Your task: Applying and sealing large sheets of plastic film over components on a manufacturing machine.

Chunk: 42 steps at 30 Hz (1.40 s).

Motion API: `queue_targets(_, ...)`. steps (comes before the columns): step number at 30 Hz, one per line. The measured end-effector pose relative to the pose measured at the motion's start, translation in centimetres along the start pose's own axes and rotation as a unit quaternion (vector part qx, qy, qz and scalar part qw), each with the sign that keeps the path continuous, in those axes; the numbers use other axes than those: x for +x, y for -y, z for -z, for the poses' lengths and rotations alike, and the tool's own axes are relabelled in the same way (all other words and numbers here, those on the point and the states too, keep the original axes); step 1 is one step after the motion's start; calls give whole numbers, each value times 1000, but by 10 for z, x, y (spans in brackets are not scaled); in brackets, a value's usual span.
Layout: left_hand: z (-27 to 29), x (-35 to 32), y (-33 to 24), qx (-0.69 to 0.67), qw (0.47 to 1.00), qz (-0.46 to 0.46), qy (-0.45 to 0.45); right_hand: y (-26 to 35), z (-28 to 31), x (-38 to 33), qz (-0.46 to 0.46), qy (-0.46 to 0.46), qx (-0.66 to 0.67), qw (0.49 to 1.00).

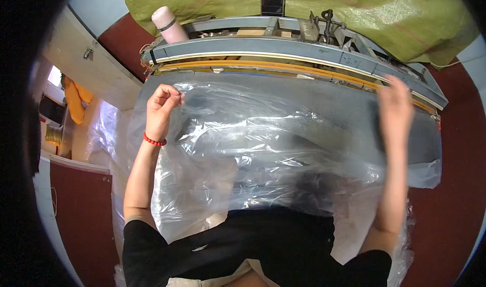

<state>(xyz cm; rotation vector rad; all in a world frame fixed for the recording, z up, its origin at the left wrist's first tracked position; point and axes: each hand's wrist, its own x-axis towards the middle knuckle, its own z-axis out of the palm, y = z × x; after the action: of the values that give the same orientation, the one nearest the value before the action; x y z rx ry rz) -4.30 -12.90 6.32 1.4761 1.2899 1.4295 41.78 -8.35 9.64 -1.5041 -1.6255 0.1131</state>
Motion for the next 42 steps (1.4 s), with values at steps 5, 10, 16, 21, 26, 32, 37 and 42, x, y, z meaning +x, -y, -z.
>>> queue_targets(5,-1,-4,-21,32,997,-43,54,121,-138,-43,239,199,129,942)
queue_targets(10,38,4,-28,283,930,-113,208,120,-164,-69,15,394,366,843)
queue_targets(16,123,-29,45,309,869,195,335,-33,-39,-41,-140,139,160,967)
queue_targets(21,59,-46,29,280,946,67,149,-159,99,-37,-159,-15,74,984)
queue_targets(26,-30,-29,13,426,863,-218,164,-210,157,-33,-170,-85,54,980)
queue_targets(32,-34,8,36,403,860,-175,259,-260,196,-27,-177,-123,35,976)
queue_targets(37,-4,26,13,332,820,68,461,-339,263,-25,-194,-153,-52,968)
queue_targets(42,127,67,13,650,715,40,255,-424,303,-36,-266,-197,-94,939)
